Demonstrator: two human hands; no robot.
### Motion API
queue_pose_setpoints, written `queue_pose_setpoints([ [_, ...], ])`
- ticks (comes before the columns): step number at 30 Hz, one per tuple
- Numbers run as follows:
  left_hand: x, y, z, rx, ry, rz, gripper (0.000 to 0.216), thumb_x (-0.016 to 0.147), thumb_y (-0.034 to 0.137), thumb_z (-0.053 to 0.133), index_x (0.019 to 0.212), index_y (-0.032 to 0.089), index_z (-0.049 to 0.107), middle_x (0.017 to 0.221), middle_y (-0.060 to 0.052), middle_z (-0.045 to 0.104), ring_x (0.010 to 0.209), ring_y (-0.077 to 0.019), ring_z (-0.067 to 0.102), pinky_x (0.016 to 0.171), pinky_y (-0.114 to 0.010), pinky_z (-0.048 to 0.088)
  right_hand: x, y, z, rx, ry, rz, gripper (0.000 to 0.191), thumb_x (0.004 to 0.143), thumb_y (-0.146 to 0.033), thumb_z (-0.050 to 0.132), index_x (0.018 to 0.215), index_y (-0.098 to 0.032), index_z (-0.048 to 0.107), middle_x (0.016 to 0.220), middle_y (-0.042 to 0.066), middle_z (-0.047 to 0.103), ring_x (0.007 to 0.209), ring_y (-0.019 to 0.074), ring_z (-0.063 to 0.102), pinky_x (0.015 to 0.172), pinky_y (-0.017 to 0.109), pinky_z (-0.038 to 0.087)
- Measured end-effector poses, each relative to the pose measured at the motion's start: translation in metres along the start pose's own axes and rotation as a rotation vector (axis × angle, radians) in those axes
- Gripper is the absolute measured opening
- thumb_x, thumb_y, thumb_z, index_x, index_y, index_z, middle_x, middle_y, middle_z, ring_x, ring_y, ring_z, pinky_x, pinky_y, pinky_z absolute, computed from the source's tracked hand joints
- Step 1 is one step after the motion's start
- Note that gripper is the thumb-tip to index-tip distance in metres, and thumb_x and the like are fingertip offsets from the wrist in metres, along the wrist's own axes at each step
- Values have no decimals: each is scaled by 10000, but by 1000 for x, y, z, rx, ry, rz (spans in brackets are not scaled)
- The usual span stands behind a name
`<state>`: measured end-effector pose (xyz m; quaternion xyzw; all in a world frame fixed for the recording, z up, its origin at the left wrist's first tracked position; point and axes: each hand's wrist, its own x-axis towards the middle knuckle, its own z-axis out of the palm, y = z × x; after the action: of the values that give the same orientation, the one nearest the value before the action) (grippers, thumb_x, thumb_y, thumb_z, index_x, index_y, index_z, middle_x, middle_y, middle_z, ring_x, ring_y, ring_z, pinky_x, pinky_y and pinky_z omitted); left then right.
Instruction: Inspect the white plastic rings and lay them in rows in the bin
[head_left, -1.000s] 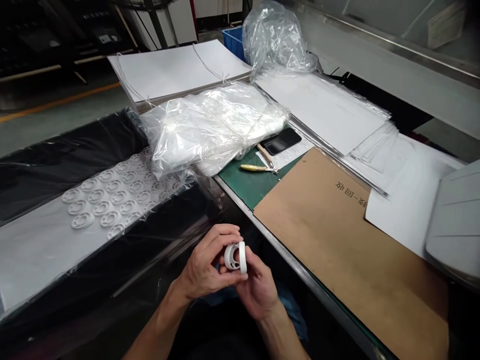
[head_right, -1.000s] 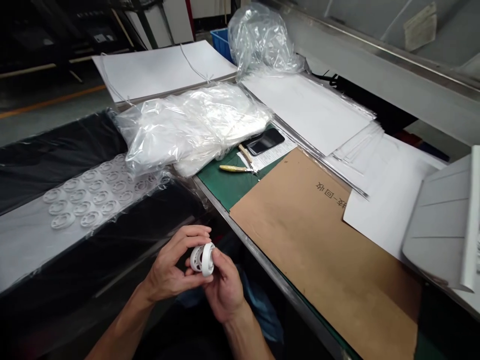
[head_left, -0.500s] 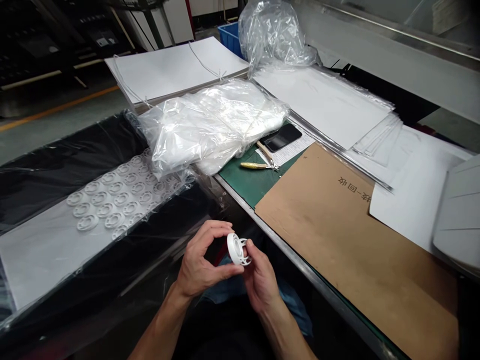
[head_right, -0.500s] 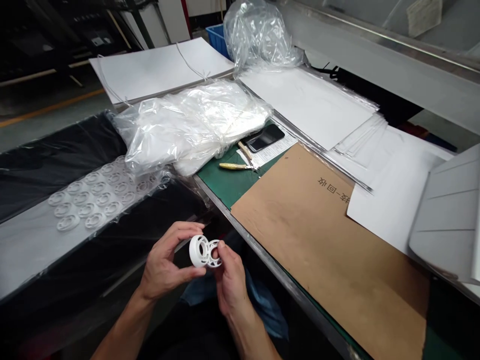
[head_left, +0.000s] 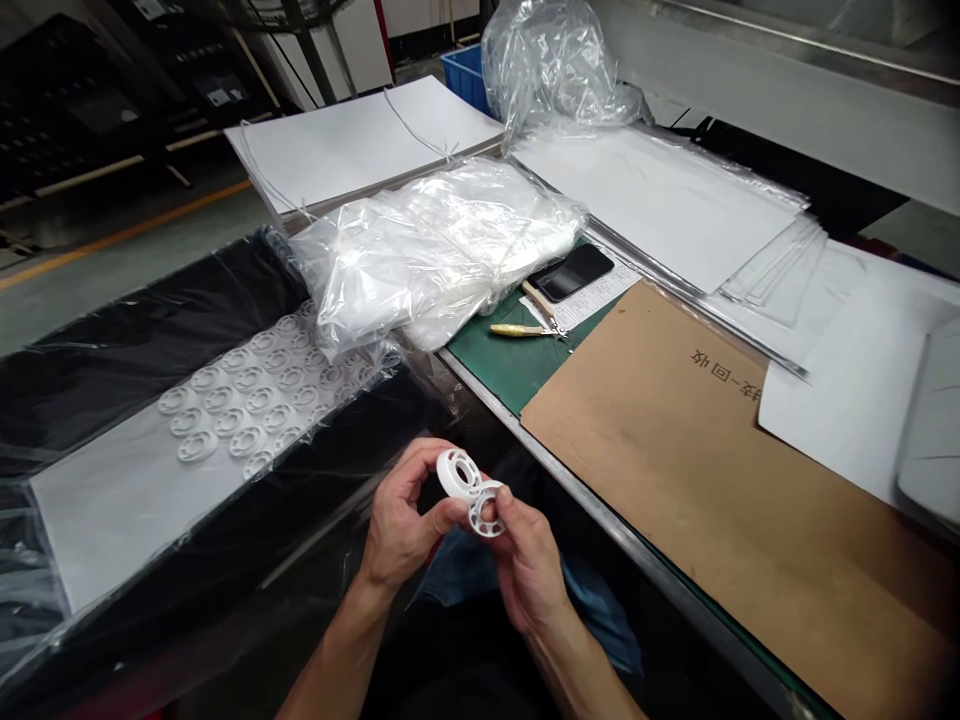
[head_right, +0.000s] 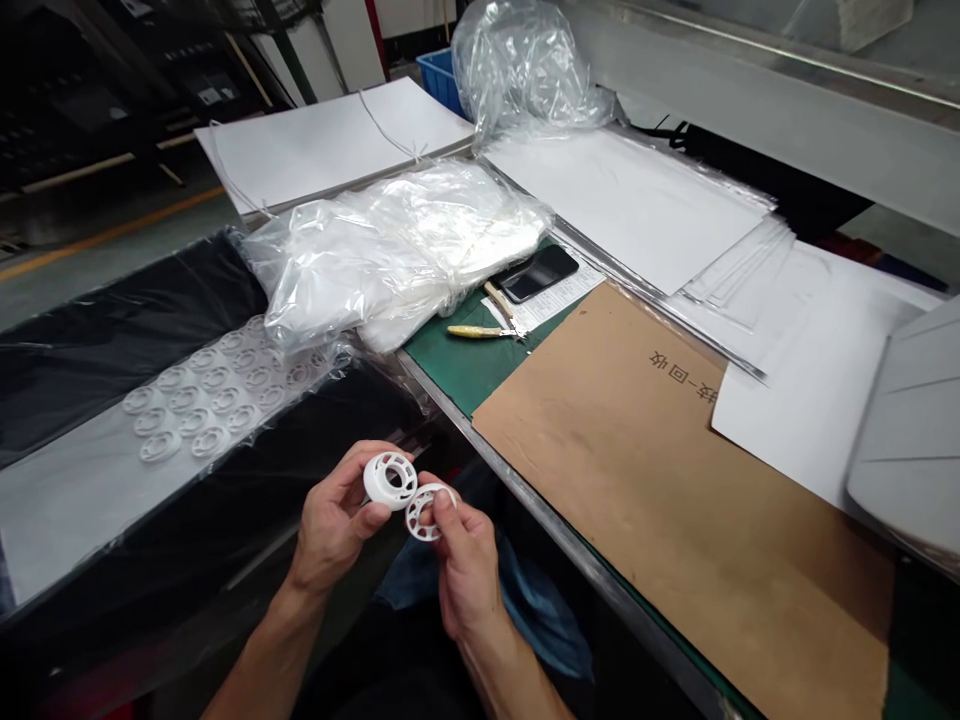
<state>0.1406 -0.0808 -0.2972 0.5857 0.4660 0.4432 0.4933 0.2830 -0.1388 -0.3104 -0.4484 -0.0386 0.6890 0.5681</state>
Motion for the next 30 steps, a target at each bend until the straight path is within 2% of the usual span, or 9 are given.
queue_pose_setpoints([
  [4,-1,-6,4,-187,20,-145,609,784,719,803,1090,193,774,1059,-89,721,941,-245,698,843,-329,580,-3,-4,3,45,-23,43,348,775,-457,931,929,-152,864,1162,129,801,979,254,718,861,370,601],
  [9,-4,-12,12,-342,96,-286,640,773,750,789,1077,187,788,1070,-103,785,1017,-269,723,937,-353,586,-4,-11,4,132,-87,70,360,749,-433,952,960,-152,871,1203,129,787,1023,235,720,864,327,615],
  [11,-3,-11,17,-367,89,-307,649,747,747,813,1072,186,788,1059,-104,782,952,-257,726,848,-339,615,-3,-12,6,161,-100,79,372,746,-469,951,939,-161,870,1040,103,805,919,202,711,797,294,610],
  [13,-3,-9,22,-389,22,-309,656,716,722,853,1099,194,778,1051,-98,759,811,-217,704,637,-282,598,-3,-11,8,187,-107,75,384,764,-516,931,897,-162,861,869,70,786,784,169,678,718,266,587],
  [15,-3,-9,22,-367,-53,-237,645,685,657,910,1123,205,770,1094,-97,723,798,-200,690,588,-254,578,-2,-11,10,197,-96,61,391,784,-522,917,929,-164,855,821,53,772,712,148,638,692,256,562],
  [19,-2,-11,12,-134,-172,48,569,747,441,942,1236,254,719,1270,-122,650,1140,-289,679,963,-389,612,0,-12,9,213,-76,75,331,769,-446,934,880,-150,836,816,45,756,716,154,614,689,264,527],
  [21,0,-11,4,48,-253,159,517,826,316,884,1298,281,676,1355,-137,613,1262,-320,632,1053,-464,580,2,-14,7,233,-67,79,298,740,-410,951,804,-151,818,763,25,725,688,143,591,673,253,507],
  [25,3,-6,-4,269,-339,330,485,905,152,755,1347,298,620,1448,-129,562,1320,-297,596,1109,-491,556,4,-17,4,241,-77,54,260,728,-371,948,807,-156,824,741,12,701,664,130,565,672,244,490],
  [30,2,-5,-3,304,-338,395,492,911,98,709,1347,300,603,1492,-120,523,1331,-286,584,1110,-497,569,4,-16,2,218,-99,43,261,742,-383,924,843,-160,833,741,19,688,664,149,554,673,279,485],
])
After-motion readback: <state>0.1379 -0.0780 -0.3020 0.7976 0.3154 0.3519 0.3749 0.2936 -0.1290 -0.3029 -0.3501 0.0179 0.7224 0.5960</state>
